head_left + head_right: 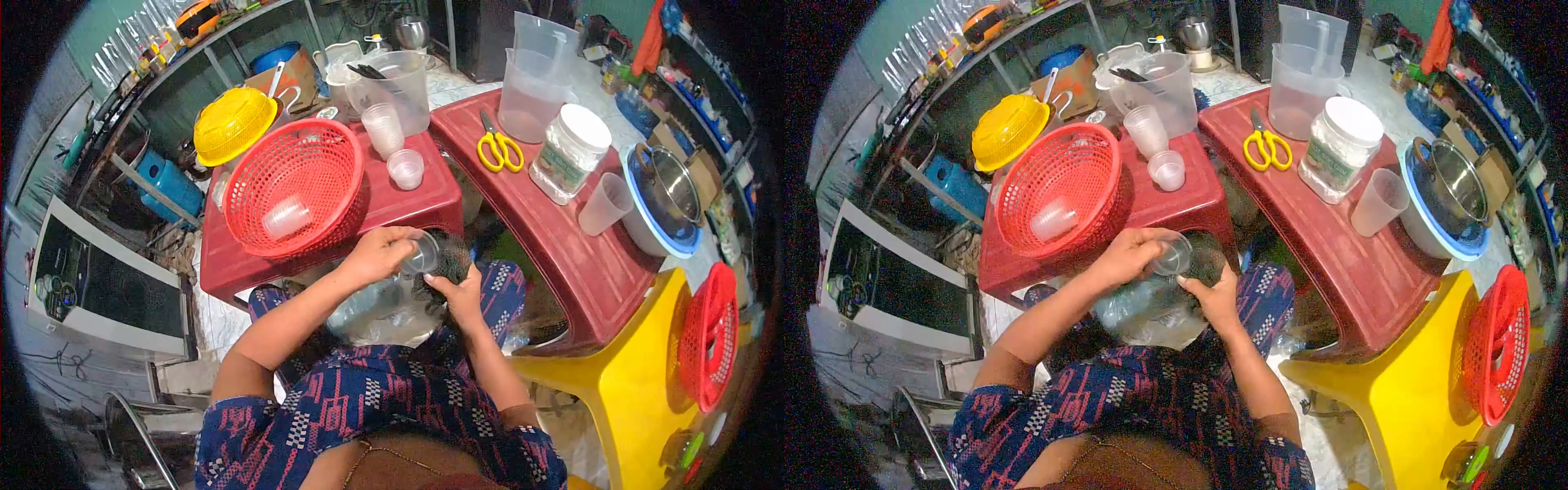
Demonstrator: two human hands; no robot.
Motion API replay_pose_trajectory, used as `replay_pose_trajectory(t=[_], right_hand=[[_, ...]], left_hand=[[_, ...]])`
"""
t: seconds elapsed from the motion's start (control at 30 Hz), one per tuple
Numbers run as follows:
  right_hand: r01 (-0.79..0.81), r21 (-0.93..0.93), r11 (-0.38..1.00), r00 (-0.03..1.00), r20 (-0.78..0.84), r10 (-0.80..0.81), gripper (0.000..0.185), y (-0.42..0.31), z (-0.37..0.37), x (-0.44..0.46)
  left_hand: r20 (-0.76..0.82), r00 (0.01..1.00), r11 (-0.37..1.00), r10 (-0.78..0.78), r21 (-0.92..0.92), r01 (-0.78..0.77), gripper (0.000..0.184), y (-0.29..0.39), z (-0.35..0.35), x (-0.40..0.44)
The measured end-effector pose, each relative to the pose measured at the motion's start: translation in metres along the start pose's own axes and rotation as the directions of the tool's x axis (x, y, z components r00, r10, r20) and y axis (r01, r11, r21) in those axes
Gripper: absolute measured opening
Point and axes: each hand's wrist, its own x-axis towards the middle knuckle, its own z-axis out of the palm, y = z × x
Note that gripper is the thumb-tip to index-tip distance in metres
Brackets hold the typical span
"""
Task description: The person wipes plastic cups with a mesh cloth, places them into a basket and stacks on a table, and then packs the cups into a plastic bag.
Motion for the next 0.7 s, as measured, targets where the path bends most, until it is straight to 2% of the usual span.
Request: replay_pose_trajectory(t=[0.07, 0.1, 0.17, 0.2, 0.27, 0.3, 0.33, 0.37, 0.43, 0.47, 0.53, 0.57, 0.63, 0.7], right_hand=[[-0.045, 0.097, 0.994, 0.999, -0.014, 0.047, 0.033, 0.008, -0.005, 0.002], [-0.043, 0.105, 0.993, 0.999, -0.018, 0.046, 0.033, 0.014, -0.009, 0.004], [-0.165, 0.153, 0.974, 0.983, -0.050, 0.175, 0.028, 0.030, -0.019, 0.009], [-0.153, 0.200, 0.968, 0.982, -0.081, 0.171, 0.023, 0.036, -0.019, 0.010], [-0.180, 0.148, 0.973, 0.971, -0.129, 0.199, 0.024, 0.060, -0.028, 0.013], [-0.211, 0.088, 0.973, 0.958, -0.178, 0.224, 0.024, 0.069, -0.030, 0.013], [-0.213, 0.096, 0.972, 0.957, -0.182, 0.228, 0.024, 0.071, -0.030, 0.013], [-0.219, 0.052, 0.974, 0.961, -0.159, 0.225, 0.025, 0.072, -0.031, 0.014], [-0.216, 0.011, 0.976, 0.966, -0.140, 0.215, 0.026, 0.075, -0.034, 0.017], [-0.224, -0.027, 0.974, 0.967, -0.127, 0.219, 0.027, 0.079, -0.036, 0.019], [-0.225, -0.058, 0.973, 0.969, -0.117, 0.217, 0.029, 0.088, -0.040, 0.021], [-0.193, -0.113, 0.975, 0.974, -0.141, 0.176, 0.030, 0.093, -0.041, 0.022], [-0.159, -0.164, 0.974, 0.977, -0.166, 0.131, 0.031, 0.092, -0.045, 0.022], [-0.234, -0.153, 0.960, 0.968, -0.127, 0.216, 0.031, 0.091, -0.048, 0.021]], left_hand=[[0.089, 0.961, 0.961, -0.262, 0.118, 0.251, 0.029, 0.024, -0.007, 0.002], [0.091, 0.960, 0.959, -0.265, 0.127, 0.253, 0.029, 0.026, -0.009, 0.006], [0.013, 0.999, 0.974, -0.047, 0.221, 0.043, 0.024, 0.031, -0.014, 0.015], [0.015, 0.999, 0.972, -0.050, 0.229, 0.045, 0.024, 0.036, -0.020, 0.024], [-0.038, 0.968, 0.848, 0.249, 0.491, -0.199, 0.020, 0.047, -0.038, 0.049], [-0.035, 0.982, 0.866, 0.183, 0.479, -0.144, 0.019, 0.052, -0.048, 0.062], [-0.009, 0.968, 0.727, 0.250, 0.662, -0.182, 0.018, 0.076, -0.052, 0.067], [-0.048, 0.945, 0.603, 0.324, 0.780, -0.167, 0.018, 0.079, -0.059, 0.081], [-0.075, 0.936, 0.506, 0.344, 0.855, -0.117, 0.017, 0.076, -0.075, 0.112], [-0.068, 0.936, 0.499, 0.346, 0.858, -0.122, 0.017, 0.073, -0.081, 0.125], [-0.092, 0.968, 0.341, 0.235, 0.940, 0.006, 0.018, 0.068, -0.088, 0.143], [-0.086, 0.967, 0.333, 0.239, 0.943, 0.002, 0.018, 0.064, -0.090, 0.149], [-0.137, 0.983, 0.274, 0.125, 0.957, 0.098, 0.020, 0.059, -0.088, 0.158], [-0.138, 0.982, 0.263, 0.129, 0.960, 0.100, 0.019, 0.051, -0.087, 0.163]])
